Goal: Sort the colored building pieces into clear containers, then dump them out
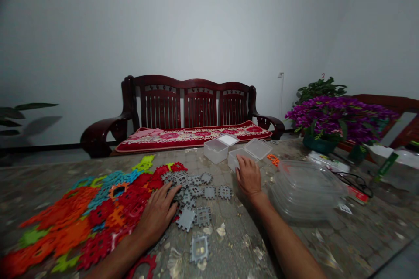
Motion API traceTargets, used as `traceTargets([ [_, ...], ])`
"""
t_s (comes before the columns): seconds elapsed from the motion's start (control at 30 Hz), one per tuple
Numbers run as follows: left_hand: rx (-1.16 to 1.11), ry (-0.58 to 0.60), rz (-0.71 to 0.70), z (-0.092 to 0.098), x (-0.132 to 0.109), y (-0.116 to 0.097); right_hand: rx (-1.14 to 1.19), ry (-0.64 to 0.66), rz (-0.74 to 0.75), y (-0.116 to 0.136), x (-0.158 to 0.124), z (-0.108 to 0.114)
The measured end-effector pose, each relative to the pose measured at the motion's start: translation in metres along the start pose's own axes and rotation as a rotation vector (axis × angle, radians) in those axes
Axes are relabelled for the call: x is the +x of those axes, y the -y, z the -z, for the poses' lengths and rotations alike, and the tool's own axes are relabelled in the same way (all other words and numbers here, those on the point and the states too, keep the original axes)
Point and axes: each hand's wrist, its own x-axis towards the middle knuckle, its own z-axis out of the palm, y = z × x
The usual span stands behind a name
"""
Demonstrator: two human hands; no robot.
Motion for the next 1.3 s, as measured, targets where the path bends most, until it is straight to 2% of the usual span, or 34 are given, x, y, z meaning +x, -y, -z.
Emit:
traceTargets([
  [0.13, 0.003, 0.027, 0.003, 0.000, 0.000, 0.001, -0.196, 0.254, -0.047, -0.002, 0.019, 0.002],
  [0.2, 0.012, 0.039, 0.002, 0.000, 0.000, 0.001, -0.249, 0.319, -0.087, -0.011, 0.021, 0.002],
  [0.4, 0.014, 0.006, -0.009, -0.003, 0.000, 0.002, -0.327, 0.314, -0.206, -0.042, 0.018, 0.005],
  [0.53, 0.014, -0.005, -0.002, -0.005, 0.000, 0.002, -0.368, 0.292, -0.289, -0.049, 0.019, 0.008],
  [0.63, 0.025, 0.006, -0.007, -0.005, -0.001, 0.002, -0.346, 0.180, -0.268, -0.038, 0.026, 0.007],
  [0.7, 0.027, 0.009, -0.004, -0.006, 0.000, 0.002, -0.259, 0.094, -0.169, -0.021, 0.033, 0.003],
  [0.77, 0.023, 0.005, -0.001, -0.006, 0.000, 0.003, -0.138, 0.062, -0.015, 0.001, 0.043, -0.004],
  [0.87, 0.025, 0.009, 0.000, -0.006, -0.001, 0.002, -0.040, 0.112, 0.166, 0.034, 0.059, -0.020],
  [1.0, 0.038, 0.012, 0.009, -0.004, -0.001, 0.001, -0.075, 0.244, 0.189, 0.060, 0.079, -0.037],
  [1.13, 0.029, 0.005, -0.001, -0.005, -0.001, 0.001, -0.102, 0.294, 0.182, 0.060, 0.090, -0.043],
  [1.3, 0.005, -0.018, -0.022, -0.009, -0.002, 0.005, -0.158, 0.312, 0.117, 0.036, 0.094, -0.042],
])
